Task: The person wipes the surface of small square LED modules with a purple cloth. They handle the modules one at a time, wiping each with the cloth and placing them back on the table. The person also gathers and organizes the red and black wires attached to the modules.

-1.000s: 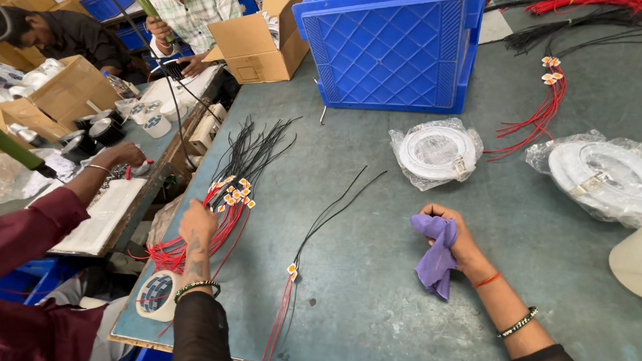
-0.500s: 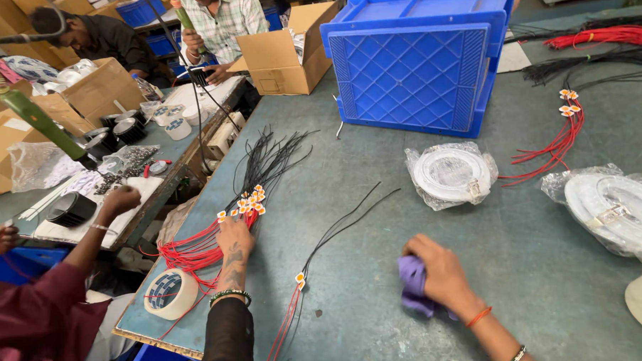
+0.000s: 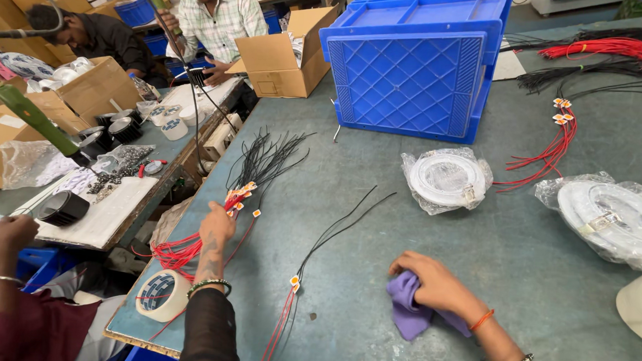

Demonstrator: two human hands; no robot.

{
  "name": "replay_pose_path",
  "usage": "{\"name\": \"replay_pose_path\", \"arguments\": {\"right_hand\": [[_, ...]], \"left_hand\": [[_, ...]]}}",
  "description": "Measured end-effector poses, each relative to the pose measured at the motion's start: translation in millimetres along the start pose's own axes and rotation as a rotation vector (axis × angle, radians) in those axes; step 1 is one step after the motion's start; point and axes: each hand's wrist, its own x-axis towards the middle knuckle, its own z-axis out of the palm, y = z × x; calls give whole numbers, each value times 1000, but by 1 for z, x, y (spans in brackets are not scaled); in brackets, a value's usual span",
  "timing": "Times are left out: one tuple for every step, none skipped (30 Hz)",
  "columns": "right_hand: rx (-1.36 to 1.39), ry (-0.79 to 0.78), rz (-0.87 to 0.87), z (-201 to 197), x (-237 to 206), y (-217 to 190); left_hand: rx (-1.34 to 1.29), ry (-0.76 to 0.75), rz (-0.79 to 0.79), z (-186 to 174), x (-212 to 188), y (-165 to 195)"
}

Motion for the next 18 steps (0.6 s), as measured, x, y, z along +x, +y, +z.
{"name": "replay_pose_path", "arguments": {"right_hand": [[2, 7, 2, -1, 0, 2], [8, 7, 1, -1, -1, 4], [14, 6, -1, -2, -1, 5], [19, 6, -4, -3, -1, 5], [78, -54, -41, -5, -1, 5], [136, -114, -80, -8, 0, 6], [193, -174, -117, -12, 0, 7], [216, -221, -119, -15, 0, 8], [239, -269, -120, -19, -2, 9], [263, -318, -122, -22, -3, 9], [313, -331, -137, -24, -4, 8], [363, -343, -152, -27, -5, 8], [414, -354, -167, -28, -5, 7], [406, -342, -174, -28, -5, 6], [395, -328, -179, -29, -6, 6], [385, -315, -184, -30, -6, 6], [385, -315, -169, -30, -6, 6], [387, -317, -155, -29, -5, 6]], "left_hand": [[-43, -13, 7, -2, 3, -3], [-88, -25, 14, -4, 4, -5], [-117, -20, 32, -4, 5, -5], [-145, -13, 48, -6, 5, -7], [-173, -7, 64, -7, 5, -8], [-205, -24, 52, -8, 6, -8], [-238, -43, 40, -9, 5, -7], [-272, -62, 28, -9, 5, -6], [-207, -111, 28, -8, 3, -6], [-140, -161, 28, -6, -1, -5], [-71, -210, 26, -4, -4, -4], [12, -237, 22, 0, -8, -2], [94, -262, 20, 6, -14, 1], [176, -288, 20, 11, -17, 4], [187, -271, 16, 15, -18, 5], [197, -254, 13, 19, -19, 7], [210, -237, 8, 22, -20, 7], [218, -227, 25, 26, -22, 6]]}}
